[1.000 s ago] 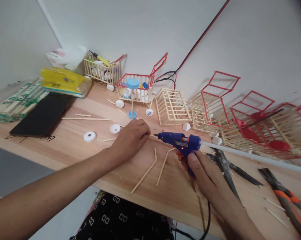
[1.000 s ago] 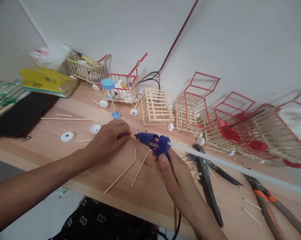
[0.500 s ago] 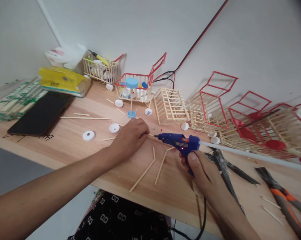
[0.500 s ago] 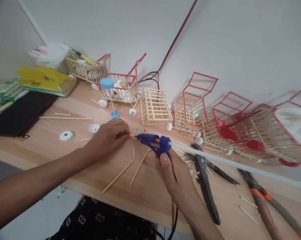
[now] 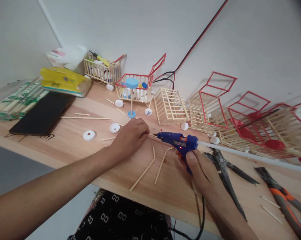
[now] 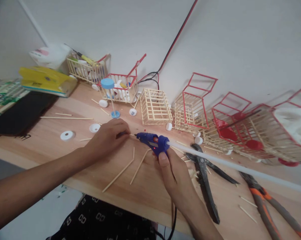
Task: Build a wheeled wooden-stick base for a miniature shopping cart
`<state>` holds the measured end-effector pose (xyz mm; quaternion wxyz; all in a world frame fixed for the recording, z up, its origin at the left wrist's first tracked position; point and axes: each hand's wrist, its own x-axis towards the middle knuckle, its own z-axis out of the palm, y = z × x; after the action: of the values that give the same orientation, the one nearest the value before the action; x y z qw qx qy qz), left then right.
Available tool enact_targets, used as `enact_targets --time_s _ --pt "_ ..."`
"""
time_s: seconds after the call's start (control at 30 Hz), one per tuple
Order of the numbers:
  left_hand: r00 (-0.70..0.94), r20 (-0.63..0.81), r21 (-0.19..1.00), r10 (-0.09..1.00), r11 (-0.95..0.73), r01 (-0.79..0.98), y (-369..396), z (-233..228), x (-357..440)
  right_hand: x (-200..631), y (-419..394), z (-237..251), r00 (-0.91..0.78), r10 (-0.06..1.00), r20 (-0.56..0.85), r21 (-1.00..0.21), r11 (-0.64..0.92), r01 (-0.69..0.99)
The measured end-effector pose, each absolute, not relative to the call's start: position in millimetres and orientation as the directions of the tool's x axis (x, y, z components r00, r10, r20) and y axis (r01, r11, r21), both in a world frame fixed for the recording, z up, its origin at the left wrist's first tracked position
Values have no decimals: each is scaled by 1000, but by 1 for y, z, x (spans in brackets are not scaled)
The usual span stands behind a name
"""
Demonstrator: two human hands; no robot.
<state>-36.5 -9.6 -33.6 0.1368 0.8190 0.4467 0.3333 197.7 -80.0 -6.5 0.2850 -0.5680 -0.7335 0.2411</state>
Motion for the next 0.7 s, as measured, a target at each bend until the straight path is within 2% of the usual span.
enact_targets --time_s 0.27,0.7 --pt "375 415 526 829 -555 644 -11 -33 -37 196 -82 -6 -193 976 102 -732 205 650" --pt "372 417 521 829 -553 650 -12 -34 -37 198 -79 -7 -227 957 182 -650 290 702"
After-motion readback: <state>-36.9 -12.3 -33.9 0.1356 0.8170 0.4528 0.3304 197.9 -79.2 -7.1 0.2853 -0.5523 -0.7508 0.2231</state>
